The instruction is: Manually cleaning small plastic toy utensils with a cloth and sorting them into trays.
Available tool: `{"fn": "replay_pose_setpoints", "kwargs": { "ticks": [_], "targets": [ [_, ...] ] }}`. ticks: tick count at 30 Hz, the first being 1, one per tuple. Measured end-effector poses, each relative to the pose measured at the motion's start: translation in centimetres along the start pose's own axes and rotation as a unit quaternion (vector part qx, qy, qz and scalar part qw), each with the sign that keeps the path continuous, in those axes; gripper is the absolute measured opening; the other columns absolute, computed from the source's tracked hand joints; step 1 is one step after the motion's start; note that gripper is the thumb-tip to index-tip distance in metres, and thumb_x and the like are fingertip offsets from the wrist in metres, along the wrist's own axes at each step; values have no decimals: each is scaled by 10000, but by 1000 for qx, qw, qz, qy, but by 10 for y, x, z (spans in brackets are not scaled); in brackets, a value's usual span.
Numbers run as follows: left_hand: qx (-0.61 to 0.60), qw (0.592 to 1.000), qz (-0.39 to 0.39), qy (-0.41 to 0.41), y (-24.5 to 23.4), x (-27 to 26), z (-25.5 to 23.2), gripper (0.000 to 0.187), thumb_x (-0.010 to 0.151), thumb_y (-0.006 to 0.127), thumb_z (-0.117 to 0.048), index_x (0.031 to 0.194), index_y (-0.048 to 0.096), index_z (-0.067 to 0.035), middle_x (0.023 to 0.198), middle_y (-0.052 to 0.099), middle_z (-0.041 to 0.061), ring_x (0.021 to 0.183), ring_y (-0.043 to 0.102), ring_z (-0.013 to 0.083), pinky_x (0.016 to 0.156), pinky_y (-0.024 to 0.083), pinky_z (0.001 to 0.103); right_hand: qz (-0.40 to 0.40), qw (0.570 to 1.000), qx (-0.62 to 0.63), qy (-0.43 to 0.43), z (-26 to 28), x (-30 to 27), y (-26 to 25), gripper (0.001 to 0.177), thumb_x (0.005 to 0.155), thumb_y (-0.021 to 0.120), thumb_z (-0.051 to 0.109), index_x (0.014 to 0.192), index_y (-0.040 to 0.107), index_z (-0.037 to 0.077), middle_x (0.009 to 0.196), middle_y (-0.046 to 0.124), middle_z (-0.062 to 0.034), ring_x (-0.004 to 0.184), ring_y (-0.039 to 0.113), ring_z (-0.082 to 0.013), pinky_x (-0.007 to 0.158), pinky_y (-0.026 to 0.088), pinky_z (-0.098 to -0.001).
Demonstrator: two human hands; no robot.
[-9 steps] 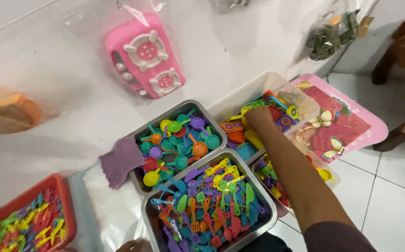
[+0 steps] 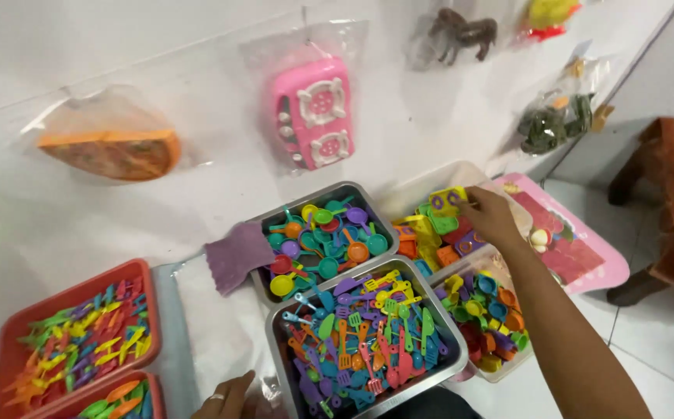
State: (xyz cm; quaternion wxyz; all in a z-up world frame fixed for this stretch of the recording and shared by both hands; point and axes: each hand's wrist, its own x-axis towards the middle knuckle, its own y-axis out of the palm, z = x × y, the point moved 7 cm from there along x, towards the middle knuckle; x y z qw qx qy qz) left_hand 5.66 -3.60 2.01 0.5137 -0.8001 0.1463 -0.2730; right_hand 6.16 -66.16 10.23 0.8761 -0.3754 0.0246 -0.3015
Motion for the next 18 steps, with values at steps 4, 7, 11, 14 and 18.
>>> {"fn": "replay_pose_setpoints", "kwargs": {
  "ticks": [4, 7, 11, 14, 18],
  "targets": [
    [-135, 982, -68, -116, -98, 31, -87, 462, 753, 811, -379, 1170, 726, -200, 998, 815, 21, 875, 830, 185, 713, 665, 317, 99, 956, 277, 11, 122, -75, -12, 364, 976, 639, 106, 1315, 691, -13, 1008, 740, -90, 833, 671, -154, 769, 533, -257],
    [-475, 868, 34, -140, -139, 55, -131, 811, 798, 797, -297, 1492, 443, -73, 1382, 683, 105, 1250, 695, 225, 1021, 582, 404, 244, 905, 346, -37, 219, -135, 31, 316, 953, 628, 35, 1241, 705, -68, 1080, 752, -131, 945, 694, -194, 884, 566, -314],
    [-707, 694, 20, -131, -159, 72, -116, 524, 918, 671, -151, 1387, 512, 21, 1236, 662, 176, 1072, 660, 248, 922, 589, 354, 354, 848, 368, -141, 343, -193, 90, 261, 946, 630, 39, 1176, 707, -59, 1018, 762, -125, 881, 706, -169, 818, 585, -303],
    [-715, 667, -77, -193, -190, 72, -70, 370, 938, 655, -168, 1167, 674, 122, 1043, 739, 194, 892, 740, 247, 829, 656, 336, 303, 871, 317, -221, 404, -186, 119, 279, 988, 584, 124, 1202, 683, -25, 1051, 744, -91, 919, 682, -148, 834, 564, -285],
    [-711, 613, -210, -275, -246, 43, -18, 545, 929, 616, -119, 1469, 600, -41, 1117, 747, 171, 922, 754, 251, 766, 602, 290, 165, 877, -105, -439, 422, -160, 192, 708, 720, 718, 168, 1409, 559, 134, 1429, 570, -78, 1264, 563, -300, 1032, 480, -386]
  ]
}}
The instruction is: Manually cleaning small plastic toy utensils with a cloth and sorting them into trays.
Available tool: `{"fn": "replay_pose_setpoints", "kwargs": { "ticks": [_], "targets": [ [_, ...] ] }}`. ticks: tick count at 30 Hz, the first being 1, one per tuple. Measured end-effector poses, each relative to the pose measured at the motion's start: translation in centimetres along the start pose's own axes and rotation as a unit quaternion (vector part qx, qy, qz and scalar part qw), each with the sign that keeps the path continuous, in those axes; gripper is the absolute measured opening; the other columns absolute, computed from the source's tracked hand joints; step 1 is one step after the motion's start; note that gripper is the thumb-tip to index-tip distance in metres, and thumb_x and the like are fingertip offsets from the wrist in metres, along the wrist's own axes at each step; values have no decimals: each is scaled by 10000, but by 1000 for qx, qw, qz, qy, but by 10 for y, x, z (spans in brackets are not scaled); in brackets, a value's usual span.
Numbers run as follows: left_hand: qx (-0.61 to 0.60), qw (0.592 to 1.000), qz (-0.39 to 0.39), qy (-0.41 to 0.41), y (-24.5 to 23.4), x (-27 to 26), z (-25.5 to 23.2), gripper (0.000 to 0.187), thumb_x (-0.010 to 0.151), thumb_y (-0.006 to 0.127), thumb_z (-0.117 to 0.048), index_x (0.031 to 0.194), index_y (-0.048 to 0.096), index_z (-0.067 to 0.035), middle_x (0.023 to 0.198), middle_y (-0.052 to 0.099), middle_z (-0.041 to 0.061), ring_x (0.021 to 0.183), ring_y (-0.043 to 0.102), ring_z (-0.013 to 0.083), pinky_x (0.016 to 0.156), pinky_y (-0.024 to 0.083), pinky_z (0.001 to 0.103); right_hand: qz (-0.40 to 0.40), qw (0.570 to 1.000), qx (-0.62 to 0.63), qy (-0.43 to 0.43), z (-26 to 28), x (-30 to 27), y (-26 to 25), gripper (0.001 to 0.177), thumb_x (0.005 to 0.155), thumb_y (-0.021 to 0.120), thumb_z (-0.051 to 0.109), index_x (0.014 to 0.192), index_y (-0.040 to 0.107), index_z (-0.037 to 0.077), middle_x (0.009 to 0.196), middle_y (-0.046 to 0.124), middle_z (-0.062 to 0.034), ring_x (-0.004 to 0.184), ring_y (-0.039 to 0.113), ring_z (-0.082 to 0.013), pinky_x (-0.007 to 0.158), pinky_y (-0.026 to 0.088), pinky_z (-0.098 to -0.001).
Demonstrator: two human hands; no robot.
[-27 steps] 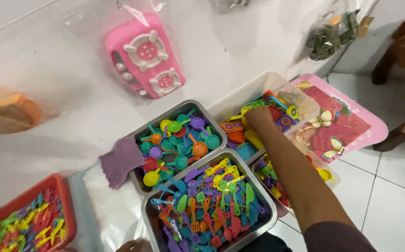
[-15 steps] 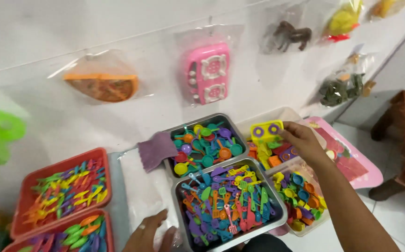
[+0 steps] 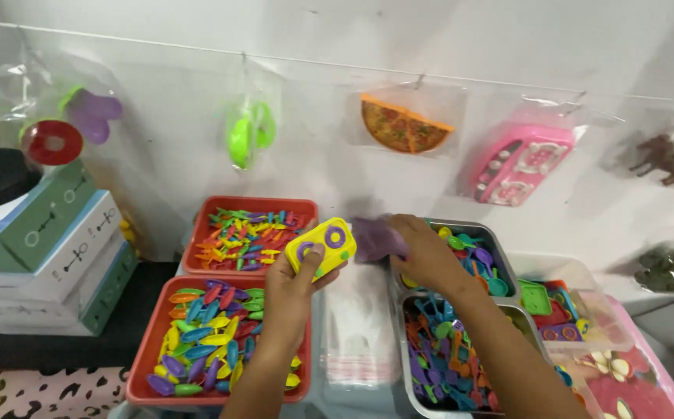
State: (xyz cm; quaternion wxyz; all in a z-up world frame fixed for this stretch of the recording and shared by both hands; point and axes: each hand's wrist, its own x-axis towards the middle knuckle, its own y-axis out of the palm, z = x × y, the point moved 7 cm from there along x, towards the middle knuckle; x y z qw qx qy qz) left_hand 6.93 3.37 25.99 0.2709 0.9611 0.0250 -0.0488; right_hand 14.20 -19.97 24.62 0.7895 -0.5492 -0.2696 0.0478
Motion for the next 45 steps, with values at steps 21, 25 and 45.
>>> {"fn": "replay_pose_setpoints", "kwargs": {
  "ticks": [21, 25, 45],
  "targets": [
    [-126, 981, 144, 19, -14, 11, 47, 300, 981, 520, -221, 1274, 501, -160, 1523, 483, 131, 1229, 556, 288, 1038, 551, 471, -242, 775, 492, 313, 35, -72, 7, 377, 1024, 532, 169, 1362, 534, 2, 1246, 609, -107, 1094, 566, -173, 951, 457, -299],
    [-80, 972, 215, 56, 12, -5, 77, 703, 1023, 255, -583, 1519, 357, -95, 1450, 493, 160, 1310, 508, 257, 1144, 406, 447, -140, 864, 366, 316, 108, -102, 33, 543, 966, 501, 229, 1460, 431, 13, 1283, 627, -125, 1116, 619, -197, 966, 485, -352],
    [-136, 986, 76, -60, 12, -10, 87, 681, 1001, 280, -555, 1457, 480, -91, 1436, 550, 164, 1267, 560, 251, 1114, 476, 463, -276, 836, 362, 306, 36, -106, 2, 234, 1031, 609, 52, 1208, 692, -76, 1010, 707, -84, 811, 587, -112, 693, 472, -243]
  ]
}}
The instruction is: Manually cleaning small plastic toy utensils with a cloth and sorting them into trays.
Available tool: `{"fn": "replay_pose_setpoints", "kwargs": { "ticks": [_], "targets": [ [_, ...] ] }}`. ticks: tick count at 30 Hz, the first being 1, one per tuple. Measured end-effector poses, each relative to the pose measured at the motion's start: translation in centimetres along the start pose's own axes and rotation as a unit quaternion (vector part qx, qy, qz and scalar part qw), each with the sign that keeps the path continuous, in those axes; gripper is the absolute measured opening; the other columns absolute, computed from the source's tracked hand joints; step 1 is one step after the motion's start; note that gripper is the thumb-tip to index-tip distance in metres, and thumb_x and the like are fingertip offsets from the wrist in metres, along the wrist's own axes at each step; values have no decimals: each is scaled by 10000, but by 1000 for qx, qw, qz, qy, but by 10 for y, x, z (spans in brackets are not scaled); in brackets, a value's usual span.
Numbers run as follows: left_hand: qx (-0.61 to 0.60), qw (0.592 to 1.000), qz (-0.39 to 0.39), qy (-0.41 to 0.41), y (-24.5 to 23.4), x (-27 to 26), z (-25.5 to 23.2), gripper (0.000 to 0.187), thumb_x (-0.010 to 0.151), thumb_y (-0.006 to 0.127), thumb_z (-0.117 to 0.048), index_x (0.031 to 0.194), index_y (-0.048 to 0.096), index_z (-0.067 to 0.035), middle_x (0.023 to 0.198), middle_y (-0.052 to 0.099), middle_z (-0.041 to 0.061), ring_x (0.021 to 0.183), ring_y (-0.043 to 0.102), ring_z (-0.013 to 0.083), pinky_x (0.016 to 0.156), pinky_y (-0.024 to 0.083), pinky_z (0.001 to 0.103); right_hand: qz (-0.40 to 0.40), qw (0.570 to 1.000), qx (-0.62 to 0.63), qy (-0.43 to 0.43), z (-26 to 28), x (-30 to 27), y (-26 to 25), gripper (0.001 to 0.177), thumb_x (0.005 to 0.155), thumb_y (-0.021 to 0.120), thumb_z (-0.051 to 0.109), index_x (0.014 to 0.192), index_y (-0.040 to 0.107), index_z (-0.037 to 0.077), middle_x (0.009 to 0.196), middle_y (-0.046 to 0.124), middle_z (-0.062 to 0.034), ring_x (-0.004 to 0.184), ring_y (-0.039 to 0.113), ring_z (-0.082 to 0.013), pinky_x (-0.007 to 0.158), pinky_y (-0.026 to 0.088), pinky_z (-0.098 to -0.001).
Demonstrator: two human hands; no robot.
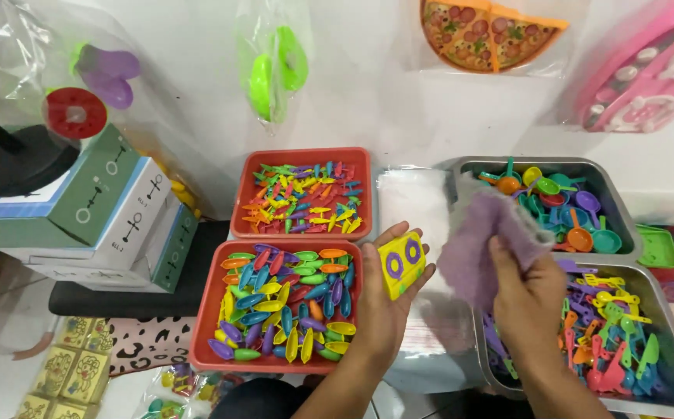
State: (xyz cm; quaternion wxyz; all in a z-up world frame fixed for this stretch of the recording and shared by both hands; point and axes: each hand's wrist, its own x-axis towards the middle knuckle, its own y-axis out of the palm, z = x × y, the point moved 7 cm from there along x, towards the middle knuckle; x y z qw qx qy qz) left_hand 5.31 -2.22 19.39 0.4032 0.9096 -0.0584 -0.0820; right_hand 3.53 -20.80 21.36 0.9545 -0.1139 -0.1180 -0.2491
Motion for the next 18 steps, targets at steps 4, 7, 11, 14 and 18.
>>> {"fn": "replay_pose_setpoints", "kwargs": {
  "ticks": [4, 7, 11, 14, 18],
  "targets": [
    [-31, 997, 54, -40, -7, 0, 21, 722, 1001, 341, -539, 1554, 363, -76, 1407, 556, 149, 1207, 565, 229, 1051, 506, 411, 25, 993, -37, -109, 39, -23, 21, 373, 992, 584, 16, 1358, 584, -59, 1171, 698, -136, 948, 626, -173, 791, 497, -281],
    [24, 994, 103, 37, -17, -4, 22, 561, 1068, 384, -333, 1575, 304, -108, 1474, 510, 170, 1360, 535, 311, 1136, 483, 433, 250, 890, -165, -344, 66, -67, 67, 529, 958, 518, 184, 1444, 505, -25, 1562, 489, -192, 1491, 436, -308, 1283, 301, -453],
    [255, 941, 152, 162, 13, -7, -21, 725, 1058, 187, -483, 1574, 296, 15, 1299, 618, 189, 1138, 629, 216, 1118, 455, 347, 271, 916, -88, -281, 75, -58, 66, 598, 792, 558, -8, 1391, 572, -25, 1511, 556, -183, 1433, 520, -305, 1243, 349, -441],
    [168, 974, 132, 79, -3, 6, -3, 908, 938, 125, -670, 1595, 301, -69, 1386, 590, 212, 1180, 618, 214, 1127, 462, 356, 260, 920, -73, -285, 70, -69, 67, 607, 791, 582, -4, 1396, 561, -38, 1516, 546, -202, 1440, 520, -329, 1241, 366, -452],
    [147, 984, 87, 55, 16, -2, -21, 910, 950, 16, -667, 1571, 337, -83, 1551, 446, 283, 1332, 538, 311, 1166, 414, 404, 280, 904, -63, -317, 81, -68, 67, 503, 880, 591, 80, 1369, 584, -35, 1473, 594, -180, 1417, 553, -332, 1228, 396, -454]
  ]
}}
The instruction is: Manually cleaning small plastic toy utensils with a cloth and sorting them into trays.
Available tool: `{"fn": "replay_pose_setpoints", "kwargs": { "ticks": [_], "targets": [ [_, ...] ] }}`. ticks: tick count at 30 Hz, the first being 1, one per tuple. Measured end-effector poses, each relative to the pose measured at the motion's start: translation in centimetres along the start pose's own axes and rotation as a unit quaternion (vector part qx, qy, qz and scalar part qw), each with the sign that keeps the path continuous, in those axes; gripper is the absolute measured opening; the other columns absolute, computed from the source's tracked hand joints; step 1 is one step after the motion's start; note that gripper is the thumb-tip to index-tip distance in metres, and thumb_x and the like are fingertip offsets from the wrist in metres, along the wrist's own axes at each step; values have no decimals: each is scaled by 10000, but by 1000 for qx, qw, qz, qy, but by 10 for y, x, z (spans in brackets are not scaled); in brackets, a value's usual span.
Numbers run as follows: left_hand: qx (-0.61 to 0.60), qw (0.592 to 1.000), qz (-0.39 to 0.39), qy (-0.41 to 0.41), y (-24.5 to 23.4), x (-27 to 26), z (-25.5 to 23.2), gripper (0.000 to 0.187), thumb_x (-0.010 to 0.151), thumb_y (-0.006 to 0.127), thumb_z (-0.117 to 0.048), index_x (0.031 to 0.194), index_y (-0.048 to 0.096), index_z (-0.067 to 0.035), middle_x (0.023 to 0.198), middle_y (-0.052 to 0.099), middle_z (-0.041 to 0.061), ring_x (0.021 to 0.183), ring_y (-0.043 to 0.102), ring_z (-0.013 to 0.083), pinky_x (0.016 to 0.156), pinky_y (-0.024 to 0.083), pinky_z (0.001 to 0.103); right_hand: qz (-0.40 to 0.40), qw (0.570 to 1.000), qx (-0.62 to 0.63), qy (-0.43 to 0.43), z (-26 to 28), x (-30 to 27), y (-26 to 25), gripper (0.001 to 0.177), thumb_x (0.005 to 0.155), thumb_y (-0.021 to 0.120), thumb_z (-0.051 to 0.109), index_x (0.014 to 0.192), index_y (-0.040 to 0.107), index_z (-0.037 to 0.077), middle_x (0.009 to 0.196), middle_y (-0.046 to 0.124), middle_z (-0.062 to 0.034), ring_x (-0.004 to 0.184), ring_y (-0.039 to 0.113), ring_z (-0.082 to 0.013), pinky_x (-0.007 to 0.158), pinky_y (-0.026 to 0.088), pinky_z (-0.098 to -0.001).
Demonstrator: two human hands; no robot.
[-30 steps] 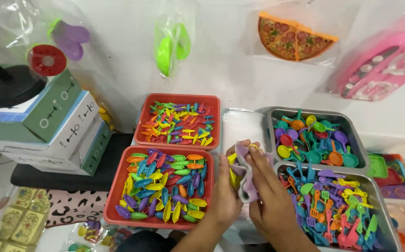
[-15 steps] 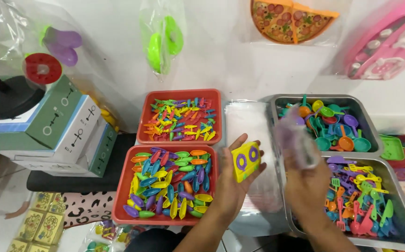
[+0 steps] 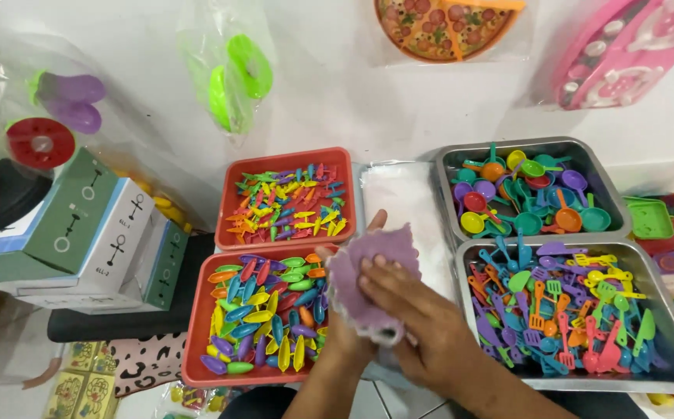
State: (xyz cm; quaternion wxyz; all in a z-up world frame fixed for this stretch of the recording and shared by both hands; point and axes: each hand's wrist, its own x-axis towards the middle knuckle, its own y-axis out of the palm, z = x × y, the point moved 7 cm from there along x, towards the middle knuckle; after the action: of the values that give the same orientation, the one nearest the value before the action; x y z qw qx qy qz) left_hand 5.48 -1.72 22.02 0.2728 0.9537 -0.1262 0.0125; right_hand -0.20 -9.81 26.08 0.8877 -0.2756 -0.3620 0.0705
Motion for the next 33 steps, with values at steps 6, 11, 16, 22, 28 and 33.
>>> {"fn": "replay_pose_setpoints", "kwargs": {
  "ticks": [6, 11, 16, 22, 28, 33],
  "targets": [
    [-86, 995, -48, -30, -38, 19, 68, 625, 990, 531, -305, 1588, 399, -180, 1466, 555, 279, 1099, 624, 186, 851, 594, 273, 25, 999, 29, -6, 6, -12, 13, 627, 860, 602, 86, 1458, 475, -50, 1574, 458, -239, 1500, 436, -370, 1285, 287, -494],
    [-52, 996, 40, 68, -10, -6, 18, 757, 1011, 554, -355, 1617, 228, -40, 1480, 440, 231, 1244, 546, 202, 1084, 495, 323, -33, 999, -11, 40, -16, 0, 5, 598, 863, 597, 60, 1451, 507, -1, 1539, 526, -195, 1447, 517, -327, 1247, 368, -440],
    [165, 973, -22, 160, 0, -6, -7, 595, 1013, 555, -238, 1540, 371, -31, 1408, 601, 222, 1192, 656, 231, 959, 623, 310, -17, 999, 38, 35, -4, -10, 12, 575, 897, 557, 69, 1448, 471, -68, 1567, 448, -280, 1490, 431, -406, 1240, 361, -499],
    [-23, 998, -45, 34, -18, -2, 14, 643, 1001, 434, -334, 1565, 359, -34, 1560, 427, 208, 1407, 463, 313, 1161, 428, 448, -58, 997, -19, 55, -12, -4, 7, 497, 997, 500, 196, 1452, 508, -3, 1560, 489, -218, 1471, 478, -347, 1242, 367, -438],
    [-12, 994, 0, 112, -6, -10, 2, 647, 1040, 311, -473, 1484, 399, -10, 1311, 554, 211, 1205, 606, 284, 1057, 566, 435, -46, 999, -22, 2, -12, -2, 9, 600, 820, 611, 39, 1416, 550, -4, 1517, 547, -196, 1442, 524, -303, 1280, 322, -457],
    [-141, 990, -29, -9, -19, 2, 33, 666, 996, 468, -401, 1551, 386, -42, 1520, 472, 238, 1416, 471, 343, 1192, 389, 485, 15, 1000, 17, -16, 10, -4, 12, 582, 827, 604, 21, 1398, 537, -72, 1535, 514, -217, 1467, 479, -345, 1265, 304, -487]
  ]
}}
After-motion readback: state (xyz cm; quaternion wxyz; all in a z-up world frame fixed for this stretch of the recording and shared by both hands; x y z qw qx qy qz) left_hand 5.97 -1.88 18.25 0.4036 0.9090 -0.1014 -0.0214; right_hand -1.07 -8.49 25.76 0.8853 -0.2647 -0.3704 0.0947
